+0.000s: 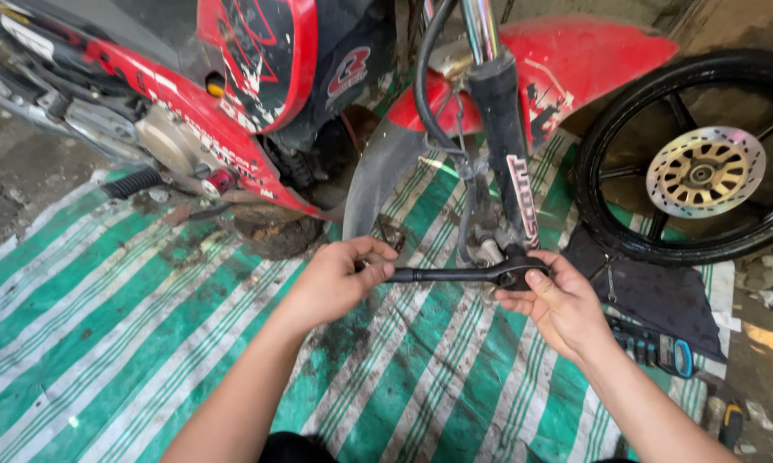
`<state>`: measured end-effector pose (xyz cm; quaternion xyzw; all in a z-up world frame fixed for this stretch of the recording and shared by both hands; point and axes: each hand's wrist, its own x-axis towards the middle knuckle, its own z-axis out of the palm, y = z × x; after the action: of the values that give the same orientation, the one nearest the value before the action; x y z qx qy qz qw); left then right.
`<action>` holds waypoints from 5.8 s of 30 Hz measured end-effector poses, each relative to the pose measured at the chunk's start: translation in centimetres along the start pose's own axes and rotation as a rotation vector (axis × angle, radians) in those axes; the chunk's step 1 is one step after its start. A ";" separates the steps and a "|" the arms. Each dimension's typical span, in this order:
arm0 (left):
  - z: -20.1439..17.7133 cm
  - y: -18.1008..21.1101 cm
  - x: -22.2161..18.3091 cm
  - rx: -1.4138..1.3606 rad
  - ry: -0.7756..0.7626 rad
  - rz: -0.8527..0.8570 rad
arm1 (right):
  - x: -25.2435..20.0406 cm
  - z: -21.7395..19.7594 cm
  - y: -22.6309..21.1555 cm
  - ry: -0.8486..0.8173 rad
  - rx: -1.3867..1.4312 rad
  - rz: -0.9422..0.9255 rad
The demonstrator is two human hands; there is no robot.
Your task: Using a socket wrench to loosen or tighten bolts on a motorcycle's front fork assembly
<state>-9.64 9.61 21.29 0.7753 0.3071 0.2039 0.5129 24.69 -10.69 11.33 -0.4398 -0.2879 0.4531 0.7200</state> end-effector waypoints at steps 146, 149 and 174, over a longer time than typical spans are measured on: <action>24.7 -13.2 5.9 0.302 -0.554 0.076 | 3.3 4.1 -4.9 0.028 -0.403 0.225; 23.8 -12.7 6.1 0.288 -0.574 0.068 | 3.7 3.1 -3.9 0.045 -0.370 0.236; 8.4 -6.3 4.9 0.746 -0.617 0.026 | 4.3 2.4 -2.4 0.191 -0.376 0.218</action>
<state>-2.46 9.14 12.26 0.9344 0.1829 -0.1533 0.2644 25.53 -6.41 14.61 -0.6357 -0.2484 0.4229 0.5960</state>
